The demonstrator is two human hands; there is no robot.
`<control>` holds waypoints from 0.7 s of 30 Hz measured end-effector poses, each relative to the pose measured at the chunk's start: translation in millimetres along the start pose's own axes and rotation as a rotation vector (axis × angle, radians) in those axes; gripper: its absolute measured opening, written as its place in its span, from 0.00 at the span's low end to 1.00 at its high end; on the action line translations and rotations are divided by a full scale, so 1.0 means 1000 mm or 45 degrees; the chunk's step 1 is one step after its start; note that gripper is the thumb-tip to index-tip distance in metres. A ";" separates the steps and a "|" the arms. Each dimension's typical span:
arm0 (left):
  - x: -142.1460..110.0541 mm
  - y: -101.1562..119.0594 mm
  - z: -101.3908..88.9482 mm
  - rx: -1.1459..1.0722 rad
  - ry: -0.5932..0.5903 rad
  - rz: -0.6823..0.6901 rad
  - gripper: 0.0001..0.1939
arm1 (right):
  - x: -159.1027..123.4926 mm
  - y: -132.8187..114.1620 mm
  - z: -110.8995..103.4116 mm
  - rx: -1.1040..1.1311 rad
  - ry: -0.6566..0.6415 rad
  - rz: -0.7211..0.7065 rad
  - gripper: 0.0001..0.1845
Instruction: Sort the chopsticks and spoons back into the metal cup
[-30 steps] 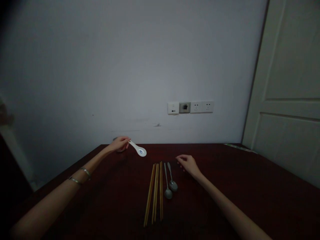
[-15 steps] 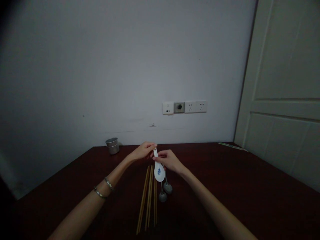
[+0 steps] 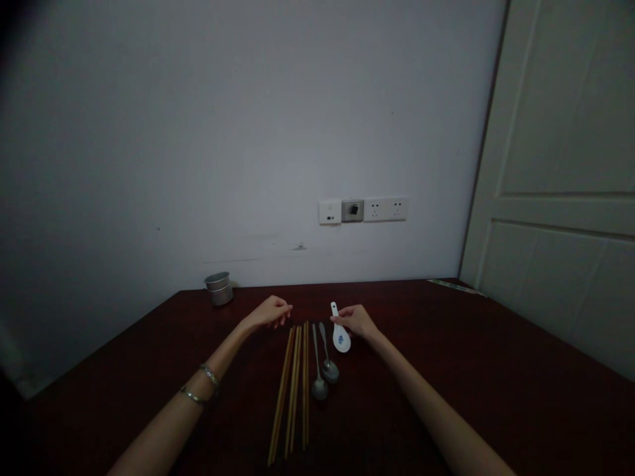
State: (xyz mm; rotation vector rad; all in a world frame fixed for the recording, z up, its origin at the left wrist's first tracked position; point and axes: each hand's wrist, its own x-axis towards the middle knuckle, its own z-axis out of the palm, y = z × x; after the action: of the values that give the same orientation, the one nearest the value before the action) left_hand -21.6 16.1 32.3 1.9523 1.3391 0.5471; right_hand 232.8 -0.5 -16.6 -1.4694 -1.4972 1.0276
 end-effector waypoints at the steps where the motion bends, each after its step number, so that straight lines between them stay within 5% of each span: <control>1: 0.000 -0.003 0.001 0.011 -0.008 -0.027 0.16 | 0.001 0.003 0.001 -0.001 -0.006 0.013 0.15; 21: 0.006 -0.034 0.014 0.117 -0.064 -0.227 0.13 | 0.004 0.011 0.013 -0.224 0.023 -0.044 0.14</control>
State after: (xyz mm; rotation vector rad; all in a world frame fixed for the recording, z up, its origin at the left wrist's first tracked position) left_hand -31.2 25.1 -2.4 1.8824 1.5116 0.3544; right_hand 224.5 3.6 -31.4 -1.5632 -1.6283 0.8779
